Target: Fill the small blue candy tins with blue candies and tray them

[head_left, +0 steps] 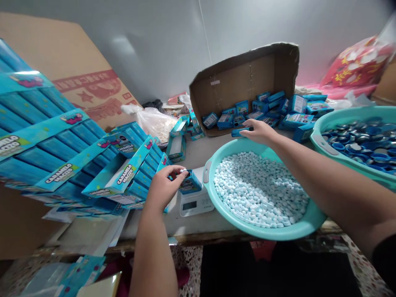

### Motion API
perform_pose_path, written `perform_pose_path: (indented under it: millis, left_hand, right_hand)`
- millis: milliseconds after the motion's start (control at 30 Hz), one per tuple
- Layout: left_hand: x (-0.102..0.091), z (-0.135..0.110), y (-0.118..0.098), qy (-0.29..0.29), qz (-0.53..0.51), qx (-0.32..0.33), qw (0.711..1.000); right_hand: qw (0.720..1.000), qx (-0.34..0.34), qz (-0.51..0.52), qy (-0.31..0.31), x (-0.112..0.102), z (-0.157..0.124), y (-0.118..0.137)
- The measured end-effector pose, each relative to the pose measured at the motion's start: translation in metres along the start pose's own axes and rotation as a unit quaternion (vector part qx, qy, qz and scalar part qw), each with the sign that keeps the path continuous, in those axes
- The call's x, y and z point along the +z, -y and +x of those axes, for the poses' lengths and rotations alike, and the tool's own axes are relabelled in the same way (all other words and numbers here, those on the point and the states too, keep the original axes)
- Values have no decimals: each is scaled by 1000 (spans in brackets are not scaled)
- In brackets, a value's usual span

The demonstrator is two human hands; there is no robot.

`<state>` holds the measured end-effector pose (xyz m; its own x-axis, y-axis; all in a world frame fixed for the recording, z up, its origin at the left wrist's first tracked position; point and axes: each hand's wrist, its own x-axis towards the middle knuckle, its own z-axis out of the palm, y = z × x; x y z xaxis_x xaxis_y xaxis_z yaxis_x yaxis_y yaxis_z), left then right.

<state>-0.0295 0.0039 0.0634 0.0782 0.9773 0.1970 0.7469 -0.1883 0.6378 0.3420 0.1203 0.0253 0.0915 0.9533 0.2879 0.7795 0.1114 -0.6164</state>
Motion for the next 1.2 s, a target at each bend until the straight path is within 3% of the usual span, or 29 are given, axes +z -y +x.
perform_pose_path:
  millis: [267,500,700,767,967,1067,1200]
  left_hand:
    - [2,-2,-3,-10,-3,22,1000]
    - [5,1,-3,-7,-1,-7,1000]
    - [6,-3,-12,-71,-11,2,997]
    - [14,-9,-25,-66,-16,31,997]
    - [65,-29,-75,48,0,123,991]
    - [68,-28,-74,-21,-11,139,990]
    - [34,-20,-36,-190,-22,54,980]
  right_hand:
    - [1000,6,-10,13,-3,-1,4]
    - [1000,1,-9,13,-3,-1,4]
    - [1000,2,-1,14,-2,1,2]
    - [1000,5,-2,18,-2,1,3]
    - [1000,1,-5,9,-2,-1,2]
    - [1000,-5,-2,-6,-2,-1,-1]
    - [1000,-3,-1,-3,-2,-1,-1]
